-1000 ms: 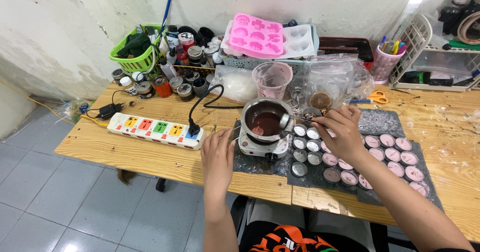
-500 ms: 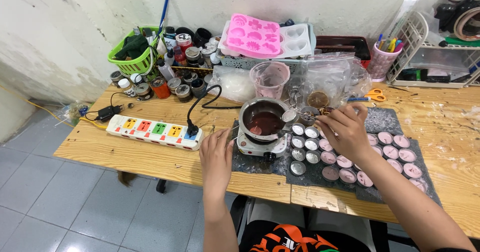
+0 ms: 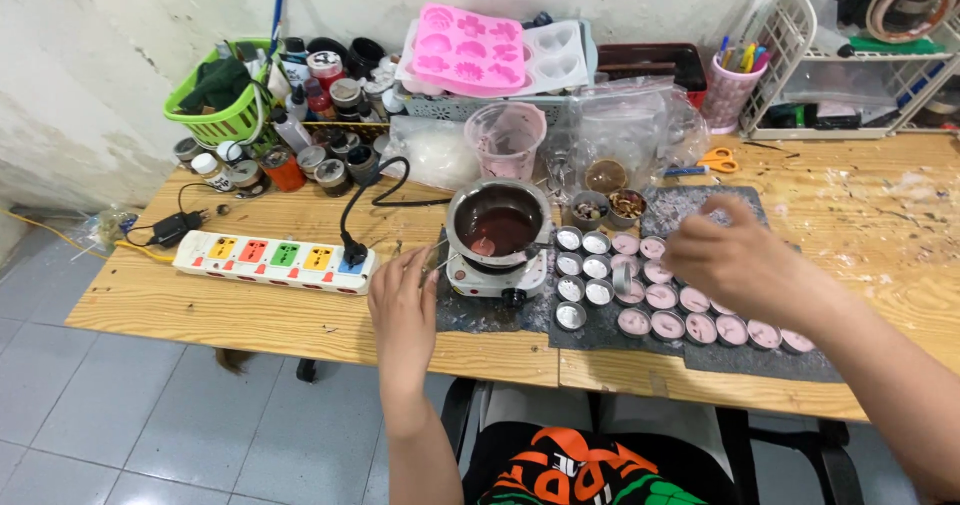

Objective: Melting wax in a melter, stirring it with a spoon, and pouring it into small tea-light molds.

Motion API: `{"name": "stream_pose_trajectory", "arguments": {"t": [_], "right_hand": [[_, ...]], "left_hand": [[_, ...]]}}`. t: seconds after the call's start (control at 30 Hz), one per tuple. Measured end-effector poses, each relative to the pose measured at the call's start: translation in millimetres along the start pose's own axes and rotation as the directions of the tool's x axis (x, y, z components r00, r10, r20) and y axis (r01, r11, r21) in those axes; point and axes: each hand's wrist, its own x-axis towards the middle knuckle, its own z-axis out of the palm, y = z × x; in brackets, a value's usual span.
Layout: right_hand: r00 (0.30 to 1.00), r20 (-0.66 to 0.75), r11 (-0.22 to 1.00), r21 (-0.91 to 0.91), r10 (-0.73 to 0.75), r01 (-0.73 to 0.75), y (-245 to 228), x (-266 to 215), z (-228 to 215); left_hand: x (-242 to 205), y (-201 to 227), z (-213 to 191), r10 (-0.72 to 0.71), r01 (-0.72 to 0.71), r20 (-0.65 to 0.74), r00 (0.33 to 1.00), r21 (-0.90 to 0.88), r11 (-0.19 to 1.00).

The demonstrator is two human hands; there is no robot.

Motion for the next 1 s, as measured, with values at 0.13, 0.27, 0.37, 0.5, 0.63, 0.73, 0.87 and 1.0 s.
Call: {"name": "stream_pose_trajectory", "arguments": {"t": [0.13,0.27,0.37,0.5,0.63,0.73,0.87,1.0], "right_hand": [[0.992,0.106,0.983,0.178,-0.068,0.048,-18.9,-6.4,30.6],[0.980,0.142,0.986,0.105,-0.142,0.128,-30.6,1.8,46.6],[0.982,0.123,0.986,0.104,-0.146,0.134,-32.4,4.7,59.8],[0.987,0.093,0.984,0.131,-0.132,0.120,-32.4,3.6,67.9],[0.988,0.128,0.986,0.153,-0.091,0.071,-27.4,-1.3,61.7],[1.000,0.008,0.991,0.130,-0.026,0.025,-18.3,-10.7,68.2],[0.949,-0.129,0.957,0.022,0.289,-0.289,-11.6,-16.5,63.6],[0.809,-0.068,0.811,0.031,0.585,-0.584,-8.8,-18.0,76.1]], "left_hand": [[-0.7,8.1,-6.2,0.011,-0.012,-0.019,1.000,-0.030,0.999],[-0.9,11.6,-8.2,-0.002,0.001,-0.019,1.000,-0.035,0.999],[-0.2,11.2,-7.5,-0.004,0.004,-0.020,1.000,-0.032,0.999],[-0.5,12.3,-9.2,0.012,-0.013,-0.029,1.000,-0.036,0.999],[-0.4,13.0,-9.9,0.010,-0.011,-0.022,1.000,-0.032,0.999],[-0.9,13.8,-10.3,-0.001,0.000,-0.013,1.000,-0.045,0.999],[-1.6,11.3,-7.8,0.018,-0.018,-0.023,1.000,-0.024,1.000],[-1.1,8.8,-4.9,-0.013,0.013,0.007,1.000,-0.007,1.000]]}}
